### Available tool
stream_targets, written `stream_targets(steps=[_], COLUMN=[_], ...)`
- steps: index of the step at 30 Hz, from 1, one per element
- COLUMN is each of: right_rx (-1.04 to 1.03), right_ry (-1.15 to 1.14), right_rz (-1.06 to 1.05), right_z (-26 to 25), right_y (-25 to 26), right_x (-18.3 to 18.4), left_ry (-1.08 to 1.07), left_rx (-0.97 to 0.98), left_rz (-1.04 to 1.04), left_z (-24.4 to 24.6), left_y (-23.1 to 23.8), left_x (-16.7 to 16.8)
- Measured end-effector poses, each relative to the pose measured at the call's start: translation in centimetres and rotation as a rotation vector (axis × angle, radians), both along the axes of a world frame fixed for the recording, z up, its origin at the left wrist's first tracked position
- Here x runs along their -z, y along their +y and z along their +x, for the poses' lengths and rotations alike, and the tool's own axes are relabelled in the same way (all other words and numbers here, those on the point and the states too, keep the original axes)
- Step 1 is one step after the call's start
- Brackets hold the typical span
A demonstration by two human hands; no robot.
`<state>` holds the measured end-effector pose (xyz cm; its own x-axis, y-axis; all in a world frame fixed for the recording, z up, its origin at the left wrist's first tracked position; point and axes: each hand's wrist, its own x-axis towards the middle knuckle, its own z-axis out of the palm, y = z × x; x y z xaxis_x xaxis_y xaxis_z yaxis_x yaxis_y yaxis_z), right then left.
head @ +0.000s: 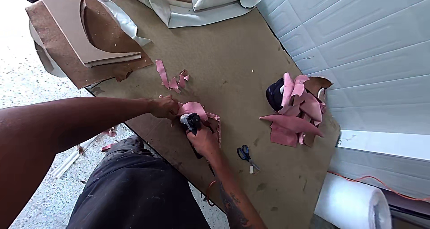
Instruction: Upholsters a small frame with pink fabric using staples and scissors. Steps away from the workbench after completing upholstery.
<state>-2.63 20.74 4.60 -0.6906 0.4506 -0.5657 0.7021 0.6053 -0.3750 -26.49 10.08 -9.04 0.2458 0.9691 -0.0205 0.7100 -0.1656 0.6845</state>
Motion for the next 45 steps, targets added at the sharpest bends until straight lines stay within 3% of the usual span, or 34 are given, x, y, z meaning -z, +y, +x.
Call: stream_targets(steps=[6, 15, 22, 45], right_rx=[-0.079, -0.109, -0.07, -0.18], right_ry=[0.069, -0.038, 0.072, 0.049], right_rz=[-0.067, -0.005, -0.023, 0.106], right_z=[0.3, -1.4, -0.2, -0.3], right_y=[1.2, -1.4, -2.3, -4.6], right_x=[1.3, 1.2, 1.2, 1.6], left_ry=[-0.066, -0.052, -0.015, 0.013], left_rx=[0.031, 0.03, 0.023, 0.047], left_rz=[0.013, 0.035, 0.017, 0.172], left_z=[-0.8, -0.9, -1.0, -0.8], left_y=[0.0, -0.4, -0.5, -1.1], left_x=[0.2, 0.8, 0.1, 1.7])
